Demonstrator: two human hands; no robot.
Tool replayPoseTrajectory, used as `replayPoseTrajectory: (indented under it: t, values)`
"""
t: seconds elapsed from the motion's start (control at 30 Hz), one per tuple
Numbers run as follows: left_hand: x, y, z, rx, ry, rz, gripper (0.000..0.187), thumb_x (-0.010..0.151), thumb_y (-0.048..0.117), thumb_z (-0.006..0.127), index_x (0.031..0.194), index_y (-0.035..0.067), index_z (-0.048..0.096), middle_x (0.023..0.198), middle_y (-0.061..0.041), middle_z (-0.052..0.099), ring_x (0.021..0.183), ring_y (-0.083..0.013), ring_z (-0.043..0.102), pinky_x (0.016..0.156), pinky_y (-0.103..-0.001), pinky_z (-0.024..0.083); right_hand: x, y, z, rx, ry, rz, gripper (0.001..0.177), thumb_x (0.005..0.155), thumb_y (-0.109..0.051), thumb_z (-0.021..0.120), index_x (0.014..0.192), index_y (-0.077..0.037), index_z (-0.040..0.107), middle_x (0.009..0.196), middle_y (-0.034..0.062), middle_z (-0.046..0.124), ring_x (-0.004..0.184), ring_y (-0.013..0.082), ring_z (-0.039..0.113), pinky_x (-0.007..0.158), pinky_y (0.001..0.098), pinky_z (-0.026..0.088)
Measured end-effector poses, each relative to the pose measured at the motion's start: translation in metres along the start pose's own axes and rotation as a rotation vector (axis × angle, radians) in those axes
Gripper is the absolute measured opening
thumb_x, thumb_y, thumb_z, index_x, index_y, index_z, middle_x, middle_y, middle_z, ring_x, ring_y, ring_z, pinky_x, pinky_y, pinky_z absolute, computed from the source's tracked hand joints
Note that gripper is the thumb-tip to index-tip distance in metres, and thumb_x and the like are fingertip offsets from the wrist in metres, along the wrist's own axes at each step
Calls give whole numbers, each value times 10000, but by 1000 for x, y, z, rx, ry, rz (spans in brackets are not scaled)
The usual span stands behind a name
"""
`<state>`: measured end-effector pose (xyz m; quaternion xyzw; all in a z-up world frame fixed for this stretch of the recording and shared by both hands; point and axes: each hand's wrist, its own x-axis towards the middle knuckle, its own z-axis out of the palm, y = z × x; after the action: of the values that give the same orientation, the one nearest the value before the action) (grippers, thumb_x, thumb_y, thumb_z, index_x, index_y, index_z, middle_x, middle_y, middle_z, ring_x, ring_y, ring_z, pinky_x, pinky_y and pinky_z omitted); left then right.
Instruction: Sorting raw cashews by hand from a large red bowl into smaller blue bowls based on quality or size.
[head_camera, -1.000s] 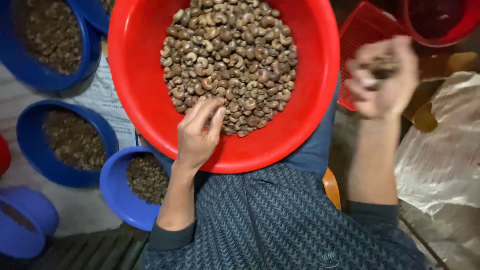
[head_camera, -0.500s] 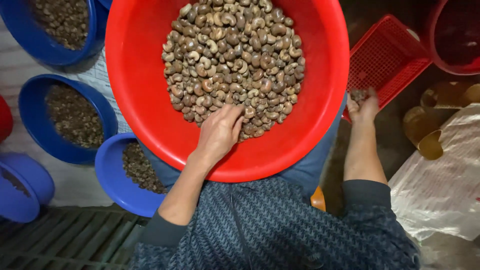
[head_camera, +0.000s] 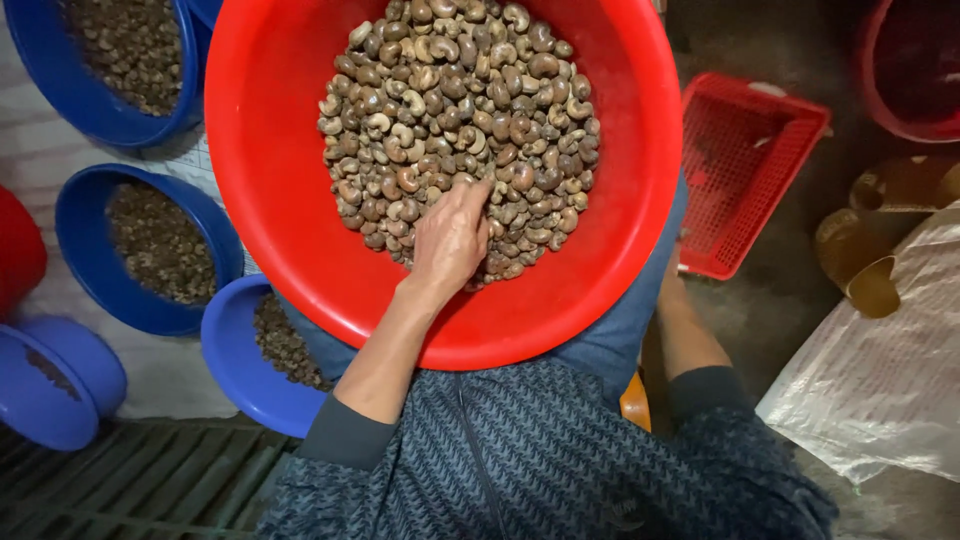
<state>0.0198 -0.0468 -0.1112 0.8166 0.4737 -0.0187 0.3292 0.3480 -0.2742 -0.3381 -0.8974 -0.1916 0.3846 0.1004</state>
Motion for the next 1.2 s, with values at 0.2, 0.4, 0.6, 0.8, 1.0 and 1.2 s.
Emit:
replayPoseTrajectory:
  t: [0.2, 0.4, 0.6, 0.8, 1.0, 1.2]
  values:
    - [-1, 20, -22, -13, -29, 52, 487, 963, 117, 627, 1432, 140, 498, 1039, -106, 521, 932, -400, 667, 763, -537, 565, -22, 43, 13, -263, -60, -83, 460, 870, -632, 633, 1301, -481, 576, 1246, -102, 633, 1164, 214, 671, 968, 450, 557]
    - [19, -15, 34, 177, 117, 198, 240, 928, 105, 627, 1168, 91, 628, 934, -80, 581, 819, -343, 701, 710, -455, 556, 19, 130, 25, -540, -78, -148, 392, 874, -661, 566, 1256, -578, 599, 1202, -176, 640, 1117, 181, 700, 934, 430, 565]
    - [4, -12, -14, -180, 30, 81, 346, 865, 157, 750, 1167, 38, 630, 985, -161, 665, 883, -424, 718, 748, -532, 563, -148, -125, -143, 175, 556, -745, 229, 1076, -112, 663, 1302, -73, 679, 1202, 176, 703, 1141, 376, 661, 989, 474, 519]
    - [-39, -9, -103, -1380, 27, -130, 340, 809, 29, 750, 1142, -17, 703, 839, -146, 685, 705, -221, 751, 618, -324, 650, -263, -273, -159, 239, 449, -1122, 155, 1064, -91, 679, 1189, -10, 721, 1096, 185, 706, 1081, 388, 701, 939, 442, 572]
    - [-64, -30, -112, -1763, 36, -15, 305, 919, 118, 652, 1184, -30, 618, 1065, -188, 695, 846, -232, 749, 545, -310, 644, -238, -302, -86, -675, 149, -1002, 197, 976, -409, 680, 1035, -226, 633, 909, 1, 679, 901, 272, 708, 744, 477, 591]
    - [-61, -45, -80, -1350, 181, -66, 189, 991, 170, 695, 947, -14, 701, 647, -116, 664, 410, -127, 584, 285, -236, 432, -197, -278, -46, -854, 139, -925, 254, 966, -306, 651, 1207, -226, 647, 1012, 54, 651, 894, 355, 712, 737, 551, 591]
